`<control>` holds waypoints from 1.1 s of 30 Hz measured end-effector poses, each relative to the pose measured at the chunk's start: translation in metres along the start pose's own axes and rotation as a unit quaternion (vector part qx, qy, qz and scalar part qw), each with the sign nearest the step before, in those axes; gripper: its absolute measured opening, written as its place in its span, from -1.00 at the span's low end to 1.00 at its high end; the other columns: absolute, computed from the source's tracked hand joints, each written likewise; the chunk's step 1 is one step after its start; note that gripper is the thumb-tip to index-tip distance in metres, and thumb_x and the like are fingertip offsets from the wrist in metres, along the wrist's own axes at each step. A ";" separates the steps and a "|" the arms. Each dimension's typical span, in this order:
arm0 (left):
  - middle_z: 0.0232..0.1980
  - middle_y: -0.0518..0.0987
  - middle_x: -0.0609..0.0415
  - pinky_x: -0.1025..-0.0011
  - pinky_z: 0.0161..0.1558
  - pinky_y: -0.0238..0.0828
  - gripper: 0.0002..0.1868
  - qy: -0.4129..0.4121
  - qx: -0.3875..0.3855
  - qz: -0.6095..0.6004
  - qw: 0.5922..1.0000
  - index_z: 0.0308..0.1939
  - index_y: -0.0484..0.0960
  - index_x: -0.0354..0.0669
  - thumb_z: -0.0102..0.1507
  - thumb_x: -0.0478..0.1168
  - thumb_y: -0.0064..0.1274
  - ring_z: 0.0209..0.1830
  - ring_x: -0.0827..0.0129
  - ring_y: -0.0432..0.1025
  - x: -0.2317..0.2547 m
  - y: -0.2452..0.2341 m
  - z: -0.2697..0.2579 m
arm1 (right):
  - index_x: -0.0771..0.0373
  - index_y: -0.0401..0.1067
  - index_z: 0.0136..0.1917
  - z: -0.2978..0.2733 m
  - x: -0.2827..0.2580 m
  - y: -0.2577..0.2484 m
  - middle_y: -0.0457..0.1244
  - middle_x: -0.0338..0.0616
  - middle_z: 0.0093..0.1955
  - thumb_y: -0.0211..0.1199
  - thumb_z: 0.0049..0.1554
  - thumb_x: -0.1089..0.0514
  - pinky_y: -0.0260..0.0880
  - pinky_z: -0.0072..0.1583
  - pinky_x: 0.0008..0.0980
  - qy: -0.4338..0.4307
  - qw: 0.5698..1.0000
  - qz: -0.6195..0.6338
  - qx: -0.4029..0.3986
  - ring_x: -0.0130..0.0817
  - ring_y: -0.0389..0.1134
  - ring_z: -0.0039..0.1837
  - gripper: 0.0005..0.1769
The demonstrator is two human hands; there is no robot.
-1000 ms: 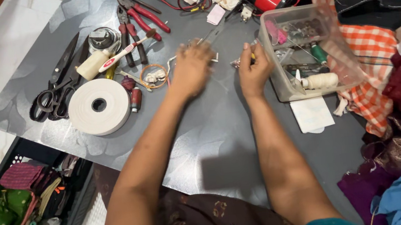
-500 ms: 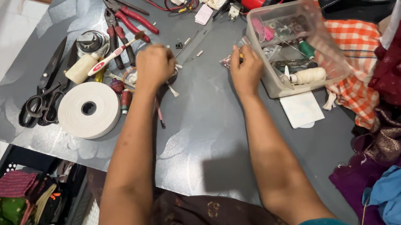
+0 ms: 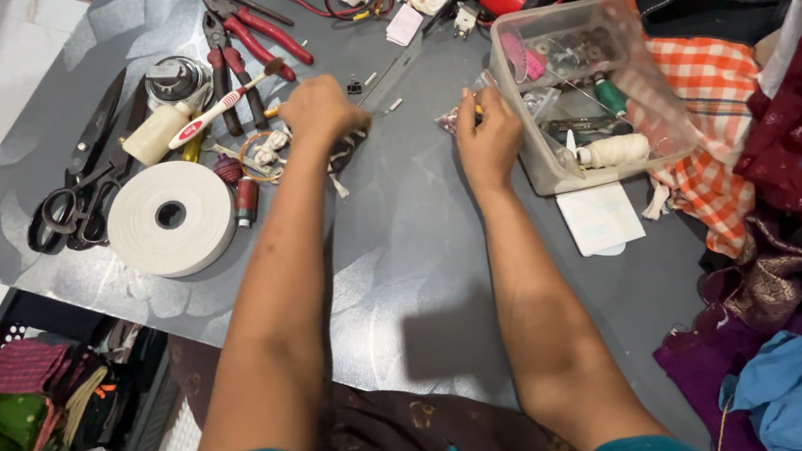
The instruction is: The person organizes various tools and sewing supplies on a table. They pick up and place down items such as pliers, scissors, a toothbrush, and a spool of thread, moving them into a more orderly arrangement.
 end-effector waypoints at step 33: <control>0.21 0.59 -0.19 0.09 0.20 0.38 -0.41 0.305 0.072 -0.227 0.922 0.26 0.52 -0.11 0.15 -0.10 0.19 0.22 -0.10 0.47 0.133 0.094 0.010 | 0.31 0.24 -0.25 -0.010 -0.040 -0.005 0.16 0.04 -0.30 0.21 0.25 0.23 0.21 -0.22 -0.05 -0.108 0.991 0.064 0.040 0.05 0.23 -0.28 -0.73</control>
Point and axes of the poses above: each hand's wrist, its own z-axis towards the middle knuckle, its own y-axis out of the palm, x = y × z, the point moved 7 cm from there along z, towards the middle knuckle
